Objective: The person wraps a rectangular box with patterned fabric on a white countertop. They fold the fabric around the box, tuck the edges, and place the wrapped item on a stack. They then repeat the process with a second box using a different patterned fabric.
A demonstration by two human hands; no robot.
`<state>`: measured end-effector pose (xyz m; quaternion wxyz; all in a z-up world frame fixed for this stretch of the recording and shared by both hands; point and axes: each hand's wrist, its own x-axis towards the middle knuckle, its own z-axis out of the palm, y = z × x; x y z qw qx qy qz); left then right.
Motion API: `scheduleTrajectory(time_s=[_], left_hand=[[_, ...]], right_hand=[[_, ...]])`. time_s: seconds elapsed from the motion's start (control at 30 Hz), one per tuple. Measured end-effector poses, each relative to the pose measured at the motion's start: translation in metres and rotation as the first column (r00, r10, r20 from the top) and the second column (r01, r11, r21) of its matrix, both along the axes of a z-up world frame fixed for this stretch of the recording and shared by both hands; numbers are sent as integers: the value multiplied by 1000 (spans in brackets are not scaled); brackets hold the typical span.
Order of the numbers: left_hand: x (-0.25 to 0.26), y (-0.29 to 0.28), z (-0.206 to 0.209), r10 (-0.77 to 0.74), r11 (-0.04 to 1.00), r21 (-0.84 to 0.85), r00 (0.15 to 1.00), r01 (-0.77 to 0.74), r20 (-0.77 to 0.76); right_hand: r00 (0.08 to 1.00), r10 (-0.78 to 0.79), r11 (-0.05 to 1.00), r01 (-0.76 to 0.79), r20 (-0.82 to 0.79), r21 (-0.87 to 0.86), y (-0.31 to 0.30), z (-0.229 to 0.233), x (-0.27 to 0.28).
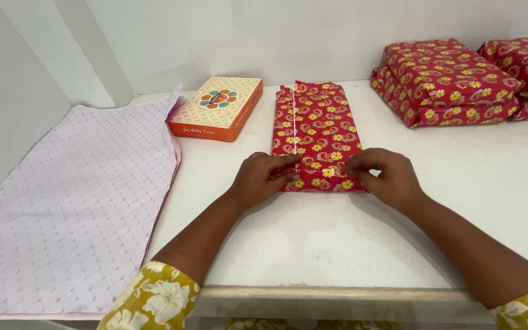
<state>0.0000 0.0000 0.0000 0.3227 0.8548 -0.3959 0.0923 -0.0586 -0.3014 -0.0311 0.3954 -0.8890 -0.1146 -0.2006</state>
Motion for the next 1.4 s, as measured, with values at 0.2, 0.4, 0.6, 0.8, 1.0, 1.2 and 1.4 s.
scheduleTrajectory(time_s=[0.2, 0.4, 0.6, 0.8, 1.0, 1.2, 1.4], left_hand=[[7, -2, -8, 3, 1000, -28, 1000, -4, -24], [3, -7, -15, -105, 956, -289, 973, 43, -204], [-1, -19, -12, 70, 980, -154, 947, -123, -315], [-4, -25, -23, 101, 981, -160, 993, -109, -56], [-6, -16, -33, -20, 998, 64, 880, -12, 475], [0, -11, -40, -172, 985, 142, 652, 99, 738], [-3, -8, -27, -215, 975, 210, 558, 74, 801]], right_hand=[[964, 79, 812, 86, 254, -577, 21, 27, -22], [977, 91, 708, 72, 192, -703, 25, 30, -24], [975, 53, 728, 111, 217, -676, 25, 25, -22], [994, -61, 859, 5, -92, -513, 23, 40, -9], [994, 37, 820, 28, 101, -571, 24, 37, -15], [910, 204, 715, 113, 360, -690, 28, 26, -17], [867, 261, 619, 187, 425, -762, 36, 15, -24]])
